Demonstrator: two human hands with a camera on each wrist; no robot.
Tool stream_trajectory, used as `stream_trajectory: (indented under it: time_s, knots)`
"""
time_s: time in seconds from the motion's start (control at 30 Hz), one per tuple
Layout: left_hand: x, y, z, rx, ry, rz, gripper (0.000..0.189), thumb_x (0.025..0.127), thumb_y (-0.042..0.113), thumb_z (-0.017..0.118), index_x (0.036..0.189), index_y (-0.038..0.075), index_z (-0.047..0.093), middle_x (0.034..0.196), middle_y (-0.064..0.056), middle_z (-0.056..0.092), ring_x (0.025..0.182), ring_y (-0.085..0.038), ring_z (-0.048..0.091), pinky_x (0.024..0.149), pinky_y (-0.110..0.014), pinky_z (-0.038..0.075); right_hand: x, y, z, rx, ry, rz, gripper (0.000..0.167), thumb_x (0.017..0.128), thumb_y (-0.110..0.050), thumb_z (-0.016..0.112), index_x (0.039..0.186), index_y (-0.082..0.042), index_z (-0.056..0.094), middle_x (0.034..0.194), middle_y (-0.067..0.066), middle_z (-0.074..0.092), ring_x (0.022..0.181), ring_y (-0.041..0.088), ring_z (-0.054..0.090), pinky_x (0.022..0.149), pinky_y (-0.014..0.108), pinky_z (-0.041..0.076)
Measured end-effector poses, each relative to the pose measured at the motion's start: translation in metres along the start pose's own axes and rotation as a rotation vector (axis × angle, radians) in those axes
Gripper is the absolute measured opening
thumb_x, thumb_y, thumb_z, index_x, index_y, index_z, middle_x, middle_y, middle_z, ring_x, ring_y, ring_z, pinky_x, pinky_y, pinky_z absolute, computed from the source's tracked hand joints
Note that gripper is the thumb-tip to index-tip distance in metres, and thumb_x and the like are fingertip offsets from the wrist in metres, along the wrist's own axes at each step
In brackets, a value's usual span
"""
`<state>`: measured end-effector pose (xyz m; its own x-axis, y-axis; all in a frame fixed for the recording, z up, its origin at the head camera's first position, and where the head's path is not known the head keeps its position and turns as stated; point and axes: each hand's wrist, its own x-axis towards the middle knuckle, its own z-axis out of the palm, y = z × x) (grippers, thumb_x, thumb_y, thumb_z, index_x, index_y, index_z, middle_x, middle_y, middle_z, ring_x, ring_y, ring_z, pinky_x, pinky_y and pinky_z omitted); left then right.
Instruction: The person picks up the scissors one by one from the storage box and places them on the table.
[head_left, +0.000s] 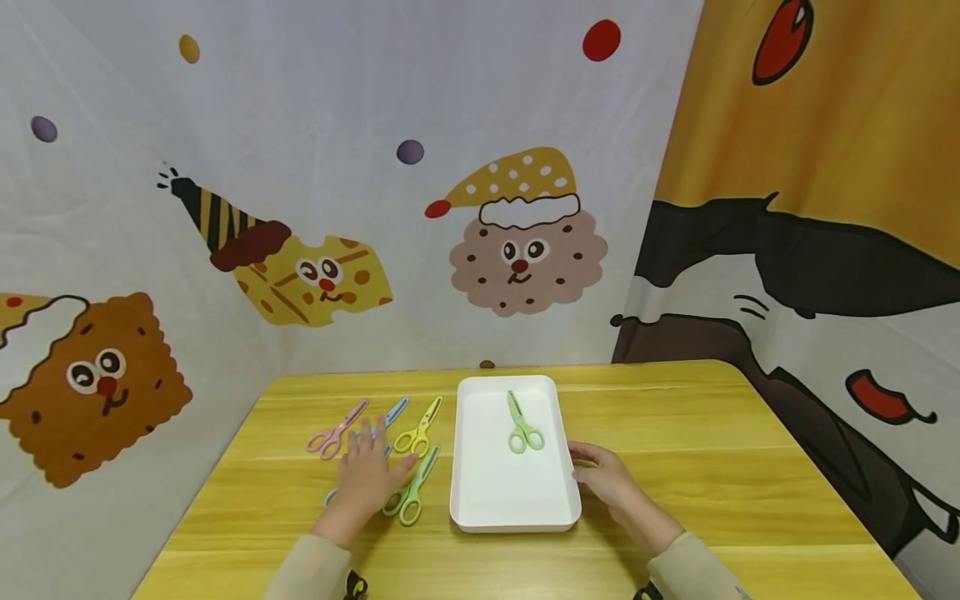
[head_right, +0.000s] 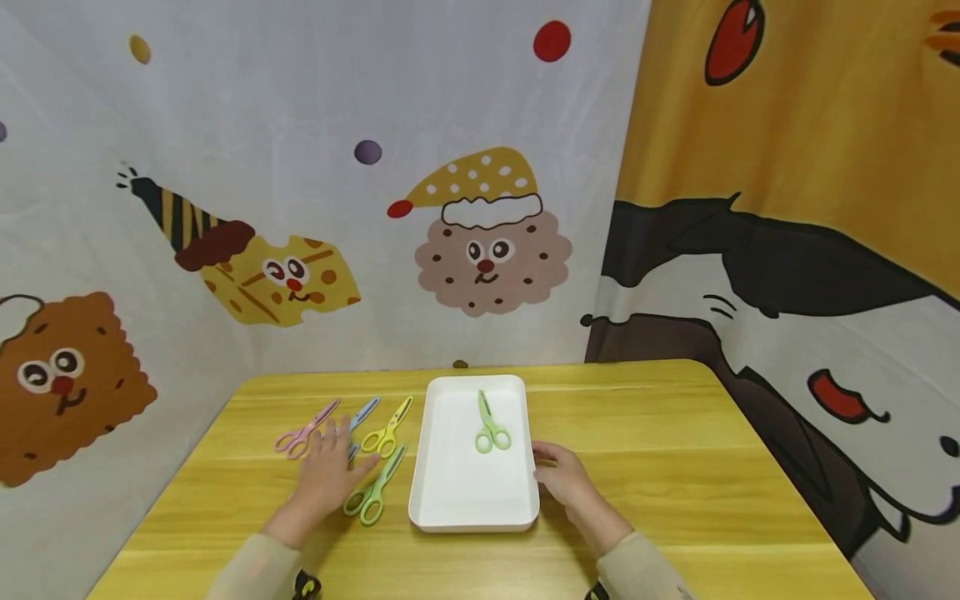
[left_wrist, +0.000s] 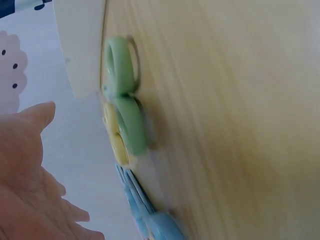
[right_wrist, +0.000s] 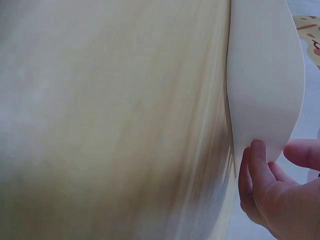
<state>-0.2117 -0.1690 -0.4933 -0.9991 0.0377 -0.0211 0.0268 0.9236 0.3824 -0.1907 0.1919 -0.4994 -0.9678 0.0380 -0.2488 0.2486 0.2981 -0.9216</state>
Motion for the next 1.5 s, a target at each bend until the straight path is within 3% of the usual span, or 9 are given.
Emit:
stream_trajectory:
  time_s: [0.13, 0.47, 0.67, 0.9, 1.1, 1.5]
  knots:
    - [0.003, 0.01, 0.003, 0.005, -0.004, -0.006, 0.094, 0.09, 0.06, 0.047, 0.151, 0.004, 0.001, 0.154, -0.027, -0.001, 0.139, -0.052, 0.002, 0.107, -0.068, 0.015, 0.001, 0.001, 0.0, -0.005, 0.003, 0.003, 0.044, 0.086, 0.003, 0.053, 0.13, 0.003, 0.052, 0.127, 0.022, 0.054, 0.111, 0.031, 0.055, 0.087, 0.041, 0.049]
    - [0.011, 0.029, 0.015, -0.054, 0.035, 0.008, 0.093, 0.087, 0.057, 0.055, 0.151, 0.004, 0.012, 0.155, -0.026, 0.007, 0.139, -0.051, 0.01, 0.107, -0.068, 0.015, 0.001, 0.001, 0.0, 0.003, 0.0, 0.008, 0.044, 0.086, 0.004, 0.052, 0.13, 0.003, 0.052, 0.128, 0.022, 0.054, 0.11, 0.031, 0.056, 0.087, 0.042, 0.051]
    - [0.014, 0.04, 0.018, -0.095, 0.014, 0.021, 0.094, 0.087, 0.059, 0.054, 0.152, 0.007, 0.01, 0.156, -0.024, 0.003, 0.141, -0.049, 0.005, 0.107, -0.069, 0.012, 0.002, 0.002, 0.001, 0.008, -0.001, 0.009, 0.044, 0.086, 0.004, 0.052, 0.13, 0.004, 0.052, 0.128, 0.022, 0.053, 0.108, 0.03, 0.057, 0.085, 0.04, 0.052]
    - [0.017, 0.055, 0.017, -0.087, -0.027, 0.018, 0.096, 0.086, 0.063, 0.052, 0.152, 0.01, 0.008, 0.157, -0.021, 0.0, 0.142, -0.045, 0.001, 0.111, -0.064, 0.011, 0.005, 0.004, 0.001, 0.035, -0.013, -0.017, 0.044, 0.086, 0.005, 0.052, 0.13, 0.006, 0.051, 0.128, 0.025, 0.052, 0.103, 0.028, 0.06, 0.078, 0.039, 0.053]
    - [0.021, 0.07, 0.023, -0.088, -0.025, 0.011, 0.092, 0.086, 0.057, 0.057, 0.152, 0.009, 0.014, 0.157, -0.022, 0.007, 0.143, -0.044, 0.005, 0.111, -0.063, 0.015, 0.006, 0.005, 0.001, 0.038, -0.016, -0.015, 0.044, 0.086, 0.005, 0.052, 0.13, 0.007, 0.05, 0.128, 0.026, 0.052, 0.102, 0.029, 0.06, 0.078, 0.04, 0.054]
    - [0.024, 0.099, 0.032, -0.066, -0.007, 0.06, 0.094, 0.084, 0.056, 0.06, 0.151, 0.007, 0.017, 0.156, -0.022, 0.01, 0.142, -0.045, 0.009, 0.11, -0.062, 0.018, 0.005, 0.004, 0.001, 0.043, -0.01, -0.016, 0.044, 0.085, 0.006, 0.052, 0.129, 0.007, 0.051, 0.127, 0.026, 0.053, 0.1, 0.027, 0.06, 0.077, 0.039, 0.054]
